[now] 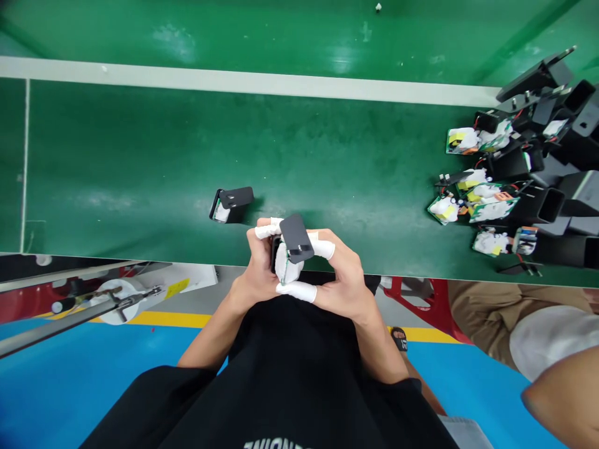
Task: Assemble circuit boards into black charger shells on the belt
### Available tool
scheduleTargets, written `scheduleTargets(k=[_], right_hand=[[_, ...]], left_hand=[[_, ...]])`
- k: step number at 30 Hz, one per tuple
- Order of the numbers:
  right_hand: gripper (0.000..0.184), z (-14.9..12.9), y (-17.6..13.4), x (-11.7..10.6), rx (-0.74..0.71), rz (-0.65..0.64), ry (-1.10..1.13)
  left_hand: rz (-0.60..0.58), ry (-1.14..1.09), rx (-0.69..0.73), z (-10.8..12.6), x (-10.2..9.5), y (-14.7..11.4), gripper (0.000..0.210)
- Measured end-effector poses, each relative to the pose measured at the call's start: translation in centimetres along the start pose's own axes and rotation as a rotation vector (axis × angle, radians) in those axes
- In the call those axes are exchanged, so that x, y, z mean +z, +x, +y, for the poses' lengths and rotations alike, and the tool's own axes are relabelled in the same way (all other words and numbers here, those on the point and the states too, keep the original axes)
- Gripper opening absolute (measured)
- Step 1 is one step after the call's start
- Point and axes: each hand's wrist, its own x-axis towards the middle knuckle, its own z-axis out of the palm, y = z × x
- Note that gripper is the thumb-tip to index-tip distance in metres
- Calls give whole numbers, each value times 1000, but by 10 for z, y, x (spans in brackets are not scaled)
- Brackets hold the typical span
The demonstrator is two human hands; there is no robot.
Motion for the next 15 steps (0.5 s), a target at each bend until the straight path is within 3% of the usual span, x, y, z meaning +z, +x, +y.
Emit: scheduleTargets(k=[15], right_hand=[[70, -5, 3, -2, -30, -48, -109]], left_hand=[[-24, 33, -22, 1, 1, -1, 77]])
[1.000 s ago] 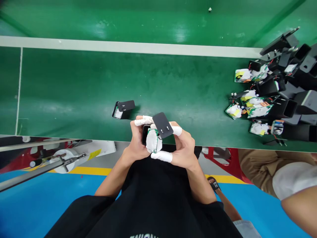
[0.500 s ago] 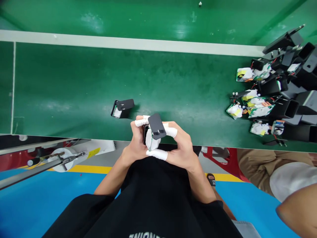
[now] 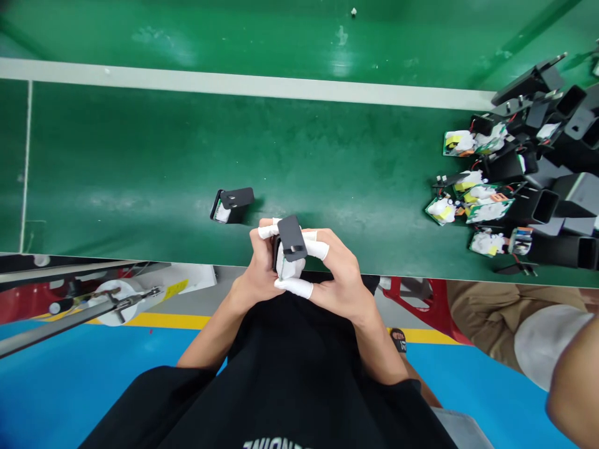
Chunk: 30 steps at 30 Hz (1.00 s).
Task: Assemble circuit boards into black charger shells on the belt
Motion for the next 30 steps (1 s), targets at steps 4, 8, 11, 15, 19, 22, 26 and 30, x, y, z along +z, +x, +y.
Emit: scheduleTargets(k=[4, 8, 11, 15, 19, 22, 26, 30], right_hand=[[70, 0, 0, 1, 11, 2, -23], [69, 0, 1, 2, 22, -9, -56], [68, -1, 2, 1, 30, -25, -81], [67, -3, 6, -1, 38, -52, -88], [68, -3, 6, -1, 27, -65, -90], [73, -3, -3, -5, 5, 6, -13], [70, -7, -15, -16, -52, 200, 156], [68, -16, -11, -23, 9, 167, 188]], left_hand=[[4, -9, -6, 0, 1, 0, 75], [2, 3, -25, 2, 2, 0, 72], [2, 18, -33, 4, 1, 2, 69], [4, 18, -40, 6, 1, 3, 67], [-2, 1, -43, 5, 1, 2, 66], [-8, 3, -23, 4, -1, 3, 71], [-6, -60, -16, 5, -2, 4, 71], [-13, -120, -9, 12, -2, 9, 76]])
